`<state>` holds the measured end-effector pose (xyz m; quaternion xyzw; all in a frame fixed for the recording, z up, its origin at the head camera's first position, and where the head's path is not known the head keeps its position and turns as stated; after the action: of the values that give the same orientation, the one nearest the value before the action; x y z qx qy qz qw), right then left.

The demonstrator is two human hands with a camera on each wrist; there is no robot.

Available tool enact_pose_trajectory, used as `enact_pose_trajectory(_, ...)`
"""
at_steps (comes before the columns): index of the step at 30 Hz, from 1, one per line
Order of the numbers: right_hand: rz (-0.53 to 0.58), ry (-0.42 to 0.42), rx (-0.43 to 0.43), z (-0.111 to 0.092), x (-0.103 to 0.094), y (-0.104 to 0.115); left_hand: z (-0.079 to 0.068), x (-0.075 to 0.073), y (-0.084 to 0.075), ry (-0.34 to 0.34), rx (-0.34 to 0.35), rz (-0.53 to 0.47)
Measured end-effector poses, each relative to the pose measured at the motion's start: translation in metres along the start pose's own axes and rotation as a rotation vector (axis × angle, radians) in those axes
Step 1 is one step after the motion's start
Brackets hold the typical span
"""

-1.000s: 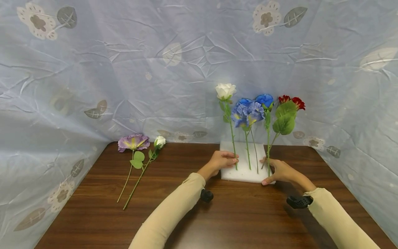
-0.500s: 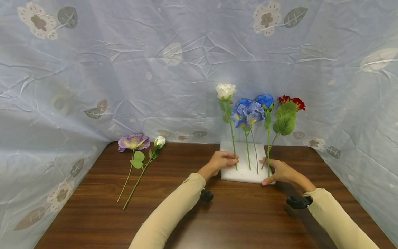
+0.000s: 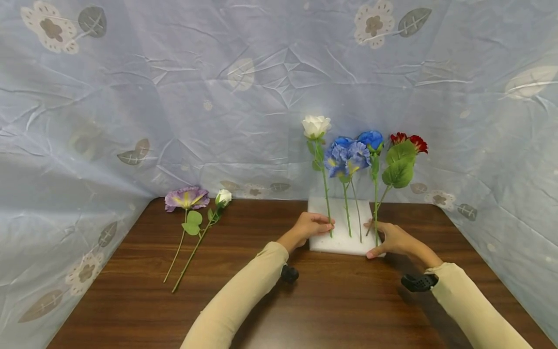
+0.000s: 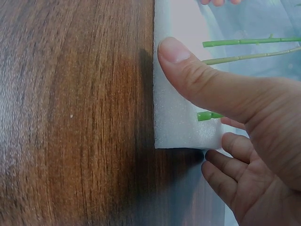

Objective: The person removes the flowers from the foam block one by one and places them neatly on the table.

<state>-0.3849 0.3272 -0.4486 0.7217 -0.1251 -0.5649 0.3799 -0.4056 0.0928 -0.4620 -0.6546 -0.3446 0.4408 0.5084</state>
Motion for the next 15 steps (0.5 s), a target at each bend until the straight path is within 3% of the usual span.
enact_pose_trajectory(15, -0.022, 0.000, -0.009, 0.0006, -0.0002, 0.0017, -0.0004, 0.0015, -0.0012, -0.049, 0.027, -0.013)
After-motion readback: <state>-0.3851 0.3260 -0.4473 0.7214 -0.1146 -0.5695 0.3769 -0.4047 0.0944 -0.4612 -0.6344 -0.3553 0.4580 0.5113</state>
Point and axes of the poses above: each hand's wrist, its own z-axis towards the middle knuckle, its own x-axis out of the palm, y = z × x, the point moved 7 cm from there along z, towards the middle knuckle, and after that the axes turned 14 degrees about z, right-handed, at the moved point
